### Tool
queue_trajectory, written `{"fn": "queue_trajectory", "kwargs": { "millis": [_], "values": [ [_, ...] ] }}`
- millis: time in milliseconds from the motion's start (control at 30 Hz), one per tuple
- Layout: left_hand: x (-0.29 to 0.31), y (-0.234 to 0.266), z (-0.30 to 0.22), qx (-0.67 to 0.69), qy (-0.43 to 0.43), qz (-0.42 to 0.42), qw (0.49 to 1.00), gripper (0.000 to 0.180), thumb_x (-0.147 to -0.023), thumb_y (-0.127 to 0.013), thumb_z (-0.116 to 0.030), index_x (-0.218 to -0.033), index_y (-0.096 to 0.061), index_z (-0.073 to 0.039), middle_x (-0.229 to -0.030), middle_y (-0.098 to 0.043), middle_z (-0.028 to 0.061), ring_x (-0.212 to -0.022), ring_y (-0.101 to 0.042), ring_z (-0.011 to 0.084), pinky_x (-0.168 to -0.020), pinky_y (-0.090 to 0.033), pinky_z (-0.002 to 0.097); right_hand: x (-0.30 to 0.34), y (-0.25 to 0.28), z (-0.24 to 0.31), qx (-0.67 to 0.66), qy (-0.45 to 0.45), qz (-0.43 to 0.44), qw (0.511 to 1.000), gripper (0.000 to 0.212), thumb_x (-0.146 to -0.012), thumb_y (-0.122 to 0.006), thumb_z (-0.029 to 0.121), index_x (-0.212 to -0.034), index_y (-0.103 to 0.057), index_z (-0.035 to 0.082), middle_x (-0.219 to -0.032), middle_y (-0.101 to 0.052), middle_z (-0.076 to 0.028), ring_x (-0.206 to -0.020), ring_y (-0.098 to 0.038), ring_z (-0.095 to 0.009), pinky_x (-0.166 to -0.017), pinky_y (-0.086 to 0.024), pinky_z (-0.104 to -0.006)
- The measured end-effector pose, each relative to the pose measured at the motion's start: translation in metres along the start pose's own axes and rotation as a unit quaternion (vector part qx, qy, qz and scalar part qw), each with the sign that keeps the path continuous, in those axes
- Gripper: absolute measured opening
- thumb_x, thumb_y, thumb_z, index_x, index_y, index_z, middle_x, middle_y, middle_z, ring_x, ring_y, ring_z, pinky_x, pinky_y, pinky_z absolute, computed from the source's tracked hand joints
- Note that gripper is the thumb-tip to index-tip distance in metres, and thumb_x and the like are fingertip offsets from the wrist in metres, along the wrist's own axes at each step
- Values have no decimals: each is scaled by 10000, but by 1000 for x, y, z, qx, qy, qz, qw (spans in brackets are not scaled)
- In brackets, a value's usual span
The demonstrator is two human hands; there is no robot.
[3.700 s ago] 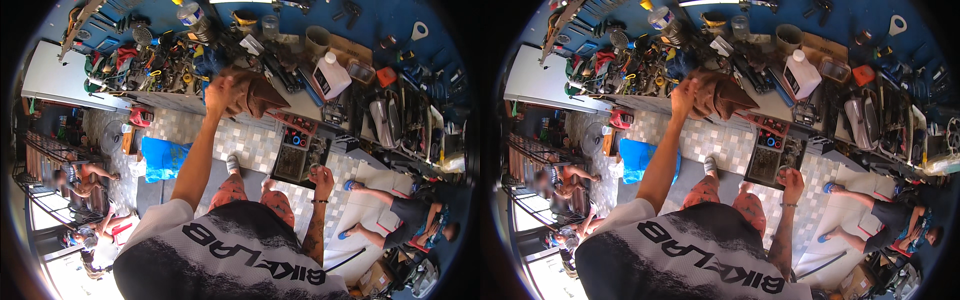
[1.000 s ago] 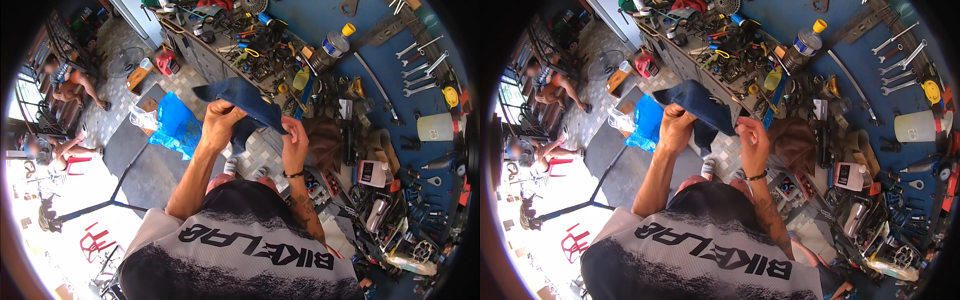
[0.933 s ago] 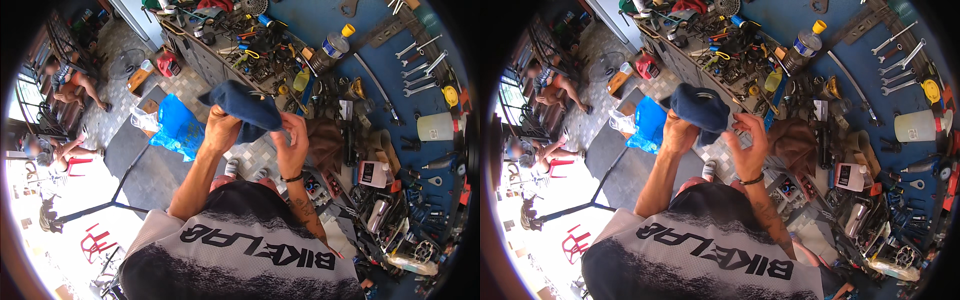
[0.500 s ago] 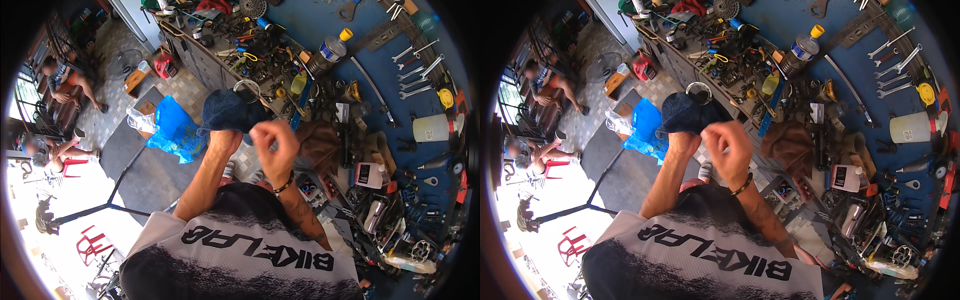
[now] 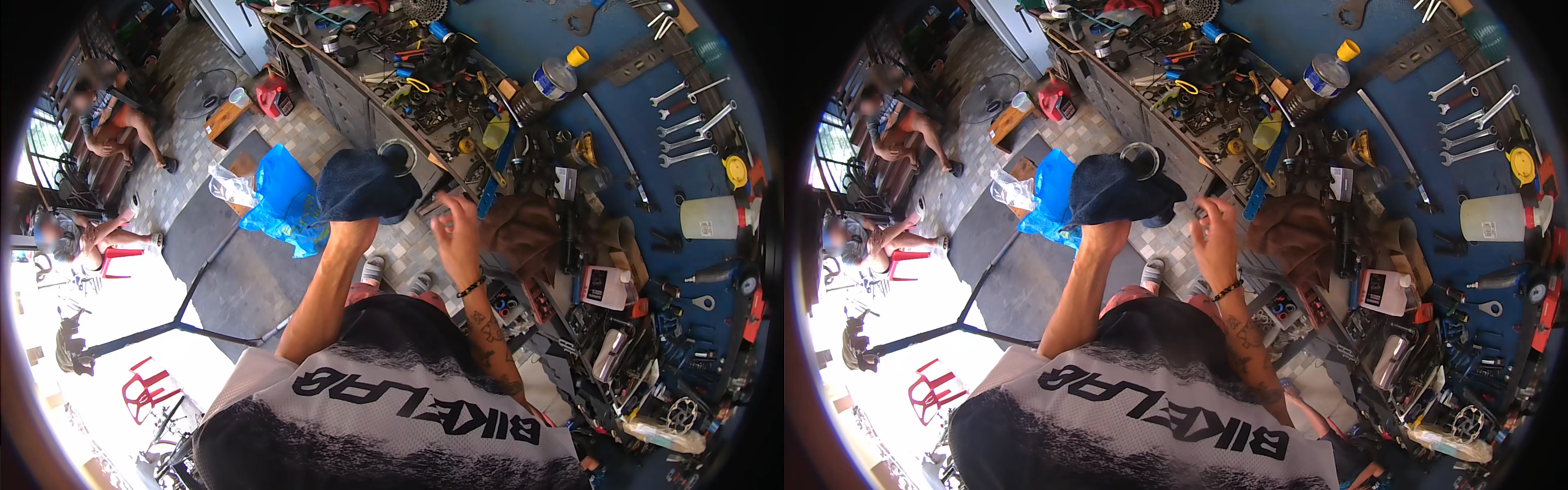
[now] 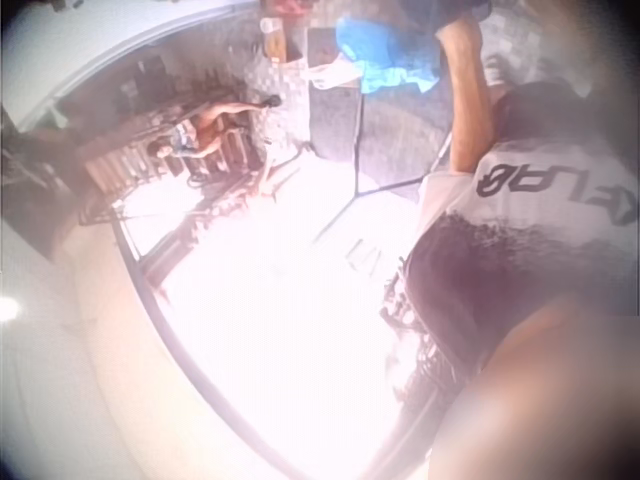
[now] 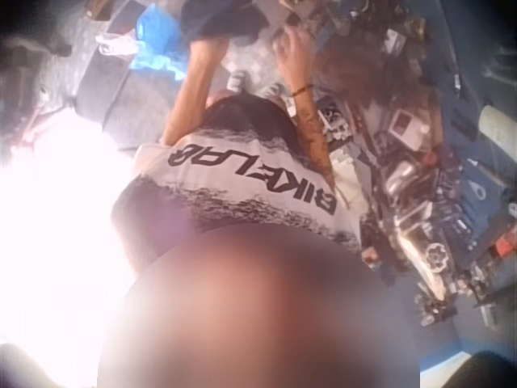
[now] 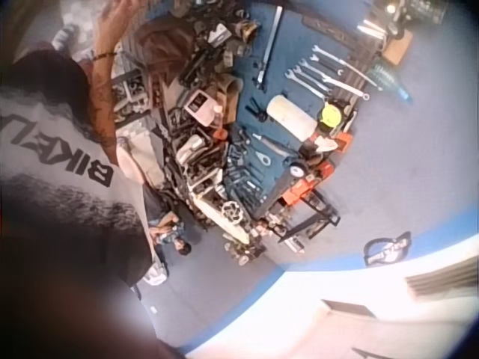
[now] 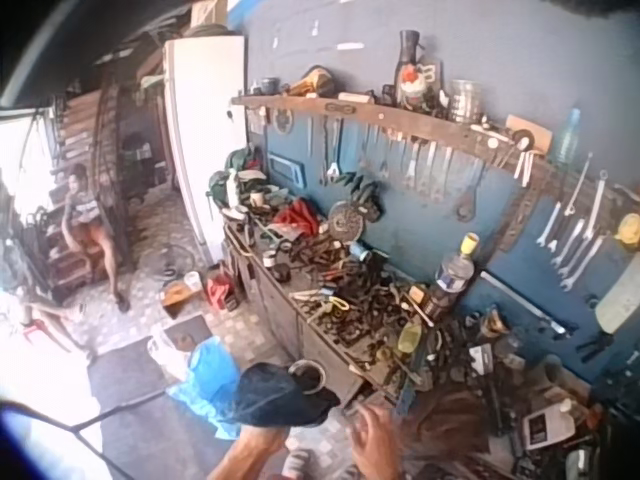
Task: The person unpacks a cardboard box and removes a blue plastic bag containing bicycle parts. They place the bag on the floor, then pick up and inspect a black rubber tube and a small blue ring, placing them on the workbench. They open a drawer, retrieve a dark cloth, and wipe the rubber tube before setting it down.
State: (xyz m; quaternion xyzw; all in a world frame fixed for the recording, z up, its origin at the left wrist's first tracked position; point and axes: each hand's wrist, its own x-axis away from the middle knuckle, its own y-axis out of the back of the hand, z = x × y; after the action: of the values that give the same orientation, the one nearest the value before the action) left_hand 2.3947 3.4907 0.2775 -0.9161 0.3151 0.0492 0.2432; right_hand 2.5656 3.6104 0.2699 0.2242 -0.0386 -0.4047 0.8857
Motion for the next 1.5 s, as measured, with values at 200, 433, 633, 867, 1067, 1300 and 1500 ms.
{"fn": "queue_trajectory", "kwargs": {
  "millis": [200, 433, 633, 867, 1067, 1300, 1500],
  "values": [
    [5, -2, -22, -306, -10, 66, 950, 295, -973, -717, -187, -1192, -602, -25, -1154, -637, 60, -1068, -652, 189, -914, -559, 367, -9, -18, -16, -114, 26, 141, 983, 759, -932, -765, 170, -1571, -369, 66, -1406, -541, -156, -1264, -581, -226, -1034, -485, -386],
    [7, 0, -35, -85, 84, 23, 993, 315, -972, -694, -154, -1245, -662, -2, -1163, -700, 118, -1061, -681, 229, -902, -565, 364, -11, -22, -19, -173, -29, 317, 932, 254, -896, -820, 153, -1006, -639, 12, -1015, -577, 5, -851, -498, -74, -801, -455, -261],
    [5, 29, -28, 63, 104, 53, 991, 331, -1012, -679, -196, -1283, -636, -10, -1232, -687, 96, -1093, -678, 203, -923, -575, 358, 4, -7, -40, -326, -173, 346, 863, 220, -921, -801, 85, -989, -594, 58, -1004, -652, 28, -817, -591, -48, -720, -496, -210],
    [8, 27, -27, 292, 158, 0, 943, 377, -956, -756, -155, -1283, -637, -11, -1203, -700, 84, -1084, -669, 183, -931, -555, 354, 11, 1, -47, -179, -81, 271, 942, 454, -842, -897, 221, -1195, -676, 42, -981, -674, 13, -851, -624, -106, -797, -513, -271],
    [-2, 23, -26, 118, 105, -14, 987, 302, -967, -691, -72, -1261, -651, -20, -1201, -668, 85, -1128, -640, 201, -969, -526, 352, 1, 41, -34, -212, -136, 276, 928, 451, -862, -880, 233, -1186, -700, -24, -1261, -670, -87, -1146, -595, -118, -1000, -474, -294],
    [-9, 18, -23, -89, 19, 28, 995, 269, -909, -650, -52, -1172, -705, -33, -1107, -685, 172, -1048, -636, 364, -909, -507, 443, -6, 53, -19, -169, 5, 133, 977, 479, -1024, -680, 359, -1267, -665, -53, -1121, -716, -59, -1027, -647, -137, -985, -480, -292],
    [-18, 14, -50, -494, -179, 145, 838, 280, -928, -675, -122, -1193, -689, -33, -1141, -690, 163, -1067, -652, 333, -936, -514, 441, -8, 72, 21, -354, -112, 90, 924, 486, -1091, -542, 360, -1285, -642, -75, -1205, -714, -73, -1071, -661, -141, -982, -489, -281]
  ]
}}
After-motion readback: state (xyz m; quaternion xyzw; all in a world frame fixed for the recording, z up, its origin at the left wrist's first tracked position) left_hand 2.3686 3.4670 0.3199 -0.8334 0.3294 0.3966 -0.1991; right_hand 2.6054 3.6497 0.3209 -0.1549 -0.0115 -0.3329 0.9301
